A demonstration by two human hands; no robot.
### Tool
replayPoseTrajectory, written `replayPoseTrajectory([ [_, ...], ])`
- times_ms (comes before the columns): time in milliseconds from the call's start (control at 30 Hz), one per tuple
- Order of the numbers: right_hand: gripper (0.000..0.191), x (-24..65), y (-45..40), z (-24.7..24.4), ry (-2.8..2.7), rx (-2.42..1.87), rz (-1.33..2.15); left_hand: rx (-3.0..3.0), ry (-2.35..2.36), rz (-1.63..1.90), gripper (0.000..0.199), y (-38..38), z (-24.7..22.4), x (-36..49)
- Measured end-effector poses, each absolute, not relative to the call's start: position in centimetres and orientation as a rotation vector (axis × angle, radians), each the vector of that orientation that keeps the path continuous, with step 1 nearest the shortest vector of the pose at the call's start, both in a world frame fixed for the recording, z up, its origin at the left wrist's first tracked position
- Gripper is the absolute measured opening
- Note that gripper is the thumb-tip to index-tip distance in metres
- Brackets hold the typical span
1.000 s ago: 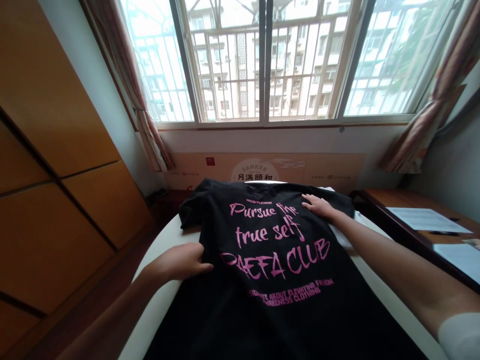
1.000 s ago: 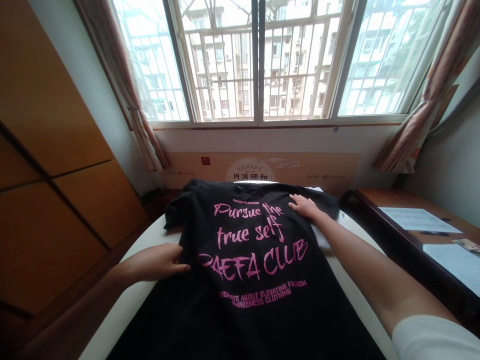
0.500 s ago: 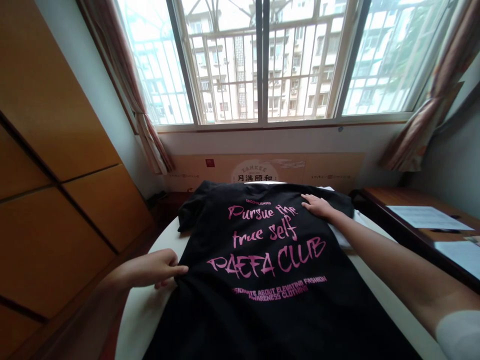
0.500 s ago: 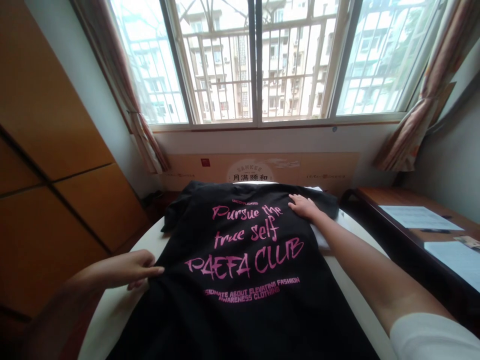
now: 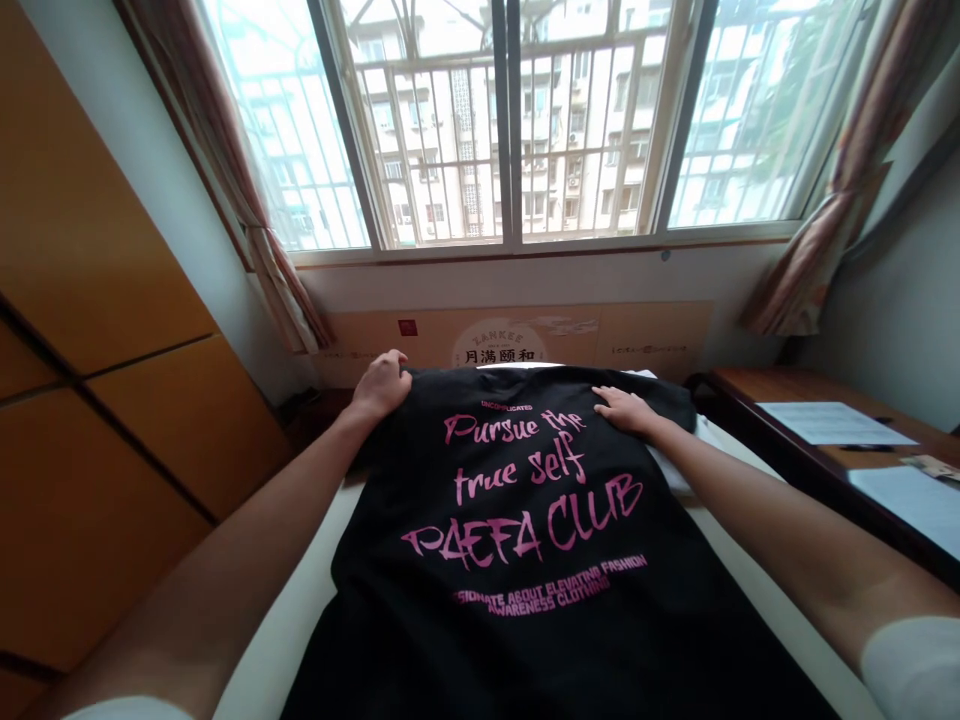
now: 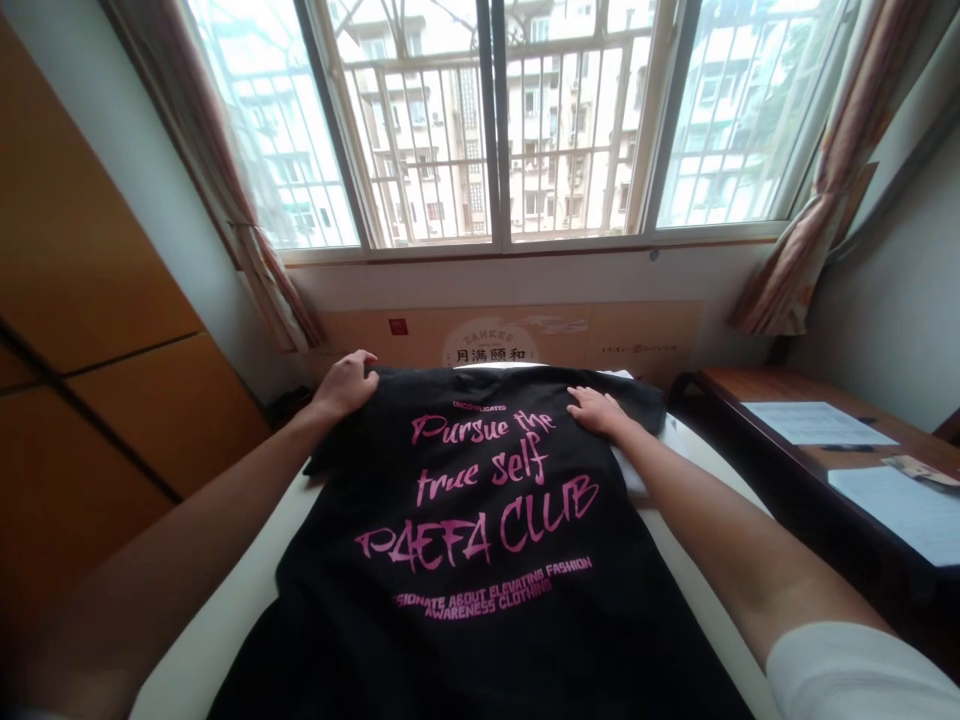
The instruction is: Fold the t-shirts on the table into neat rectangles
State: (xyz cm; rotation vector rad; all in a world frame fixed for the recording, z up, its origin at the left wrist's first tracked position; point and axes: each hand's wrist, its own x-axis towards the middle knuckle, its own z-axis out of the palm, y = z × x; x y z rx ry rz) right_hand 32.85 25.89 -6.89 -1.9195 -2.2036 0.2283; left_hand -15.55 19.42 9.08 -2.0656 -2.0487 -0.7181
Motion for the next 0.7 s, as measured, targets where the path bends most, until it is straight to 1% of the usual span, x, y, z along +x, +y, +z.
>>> replayPoseTrajectory([
  [67, 0.067, 32.8, 25.9, -6.9, -2.183, -1.914, 0.223, -2.103, -2.090, -0.617, 0.050, 22.1, 9.5, -15.5],
  [133, 0.071, 32.8, 25.8, -6.8, -2.151, -1.915, 0.210, -2.175, -2.099, -0.534, 0.051, 24.2, 9.4, -15.4],
  [200, 0.077, 32.8, 25.7, -6.6, -2.124, -1.909, 0.183, -2.241, -2.100, -0.519, 0.051, 25.5, 9.1, -15.3],
  [267, 0.079, 32.8, 25.5, -6.4, -2.124, -1.881, 0.148, -2.315, -2.145, -0.497, 0.048, 26.2, 8.7, -15.1],
  [333, 0.073, 32.8, 25.2, -6.2, -2.150, -1.848, 0.116, -2.393, -2.224, -0.405, 0.039, 26.5, 8.5, -15.0],
  [433, 0.059, 32.7, 24.3, -5.5, -2.181, -1.809, 0.064, -2.421, -2.366, -0.195, 0.022, 26.6, 9.2, -14.8],
  [500, 0.047, 32.5, 23.5, -5.0, -2.182, -1.775, 0.009, -2.393, -2.492, -0.006, 0.018, 26.5, 9.9, -14.5],
  [567, 0.038, 32.3, 22.8, -4.4, -2.169, -1.750, -0.046, -2.378, -2.587, 0.175, 0.019, 26.6, 10.6, -14.1],
  [633, 0.040, 32.0, 22.3, -3.9, -2.151, -1.753, -0.071, -2.358, -2.575, 0.194, 0.019, 26.8, 10.9, -13.7],
  [700, 0.044, 31.8, 22.3, -3.6, -2.137, -1.777, -0.054, -2.293, -2.444, 0.064, 0.021, 27.1, 10.7, -13.3],
])
